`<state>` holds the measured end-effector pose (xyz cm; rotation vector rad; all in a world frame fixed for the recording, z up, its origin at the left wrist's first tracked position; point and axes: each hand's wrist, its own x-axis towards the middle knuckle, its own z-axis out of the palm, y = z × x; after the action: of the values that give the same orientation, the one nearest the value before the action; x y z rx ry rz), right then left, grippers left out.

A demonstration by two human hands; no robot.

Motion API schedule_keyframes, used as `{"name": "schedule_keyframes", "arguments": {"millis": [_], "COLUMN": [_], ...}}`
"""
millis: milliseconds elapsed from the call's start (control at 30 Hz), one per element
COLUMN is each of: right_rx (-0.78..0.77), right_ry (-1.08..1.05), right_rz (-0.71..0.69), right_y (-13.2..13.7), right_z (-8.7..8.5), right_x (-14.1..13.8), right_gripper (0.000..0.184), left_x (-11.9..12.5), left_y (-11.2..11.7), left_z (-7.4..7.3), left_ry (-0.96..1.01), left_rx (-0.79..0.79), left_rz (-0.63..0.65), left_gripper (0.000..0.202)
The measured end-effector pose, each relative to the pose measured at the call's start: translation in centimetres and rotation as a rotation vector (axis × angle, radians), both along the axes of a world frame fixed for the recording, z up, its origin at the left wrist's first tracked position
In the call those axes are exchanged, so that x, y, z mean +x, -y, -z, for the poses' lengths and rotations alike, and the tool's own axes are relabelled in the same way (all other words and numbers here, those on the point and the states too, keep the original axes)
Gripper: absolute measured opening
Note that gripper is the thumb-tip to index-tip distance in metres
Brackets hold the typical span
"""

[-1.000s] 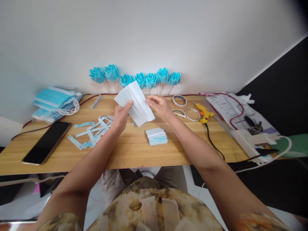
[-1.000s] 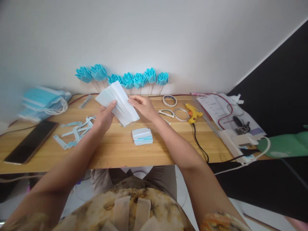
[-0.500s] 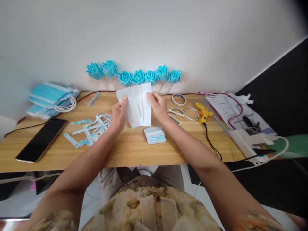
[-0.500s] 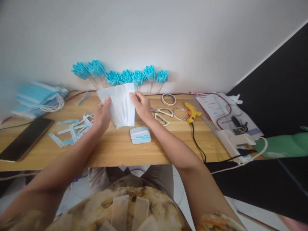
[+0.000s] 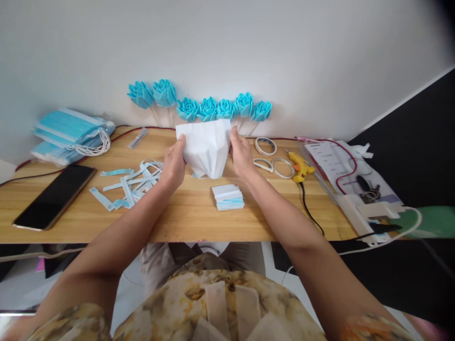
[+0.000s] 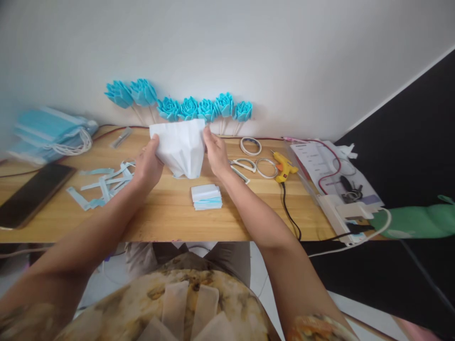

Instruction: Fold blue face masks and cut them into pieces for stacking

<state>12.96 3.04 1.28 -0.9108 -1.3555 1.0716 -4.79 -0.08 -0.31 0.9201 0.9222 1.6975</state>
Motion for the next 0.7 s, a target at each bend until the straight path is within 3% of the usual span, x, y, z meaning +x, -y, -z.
{"name": "schedule_keyframes", "arguments": {"millis": [100,233,367,600,700], "right_rx": [-0.146,-0.158,-0.165,-0.258,-0.225], "right_ry": [-0.094,-0.113,-0.116,-0.255,-0.248], "right_rz": [-0.276,-0.414,-0.374,-0.342,-0.301], "right_y": [-0.1,0.4,0.7,0.2,0.3], "right_z": [-0.2,-0.2,0.0,-0.4,-0.1], "right_x": [0.1,-0.2,-0.4,-0.3,-0.8], "right_gripper": [0.079,0.075,0.061,0.067,0.057], "left_x": [-0.2,-0.6,-0.2,0.7,1.1], "left_y": [-0.4,-0.8,-0.4,0.6,1.0], "left_z": [-0.5,-1.0,-1.4,-2.0,-1.9], "left_ry": [0.179,0.314,0.319,0.261,0.195], "left_rx": [0.014,-0.027,-0.009,0.145,0.205], "left_rz": [0.03,0.083,0.13,0.107,0.107], "left_gripper": [0.043,0.047,0.052,0.051,0.049]}}
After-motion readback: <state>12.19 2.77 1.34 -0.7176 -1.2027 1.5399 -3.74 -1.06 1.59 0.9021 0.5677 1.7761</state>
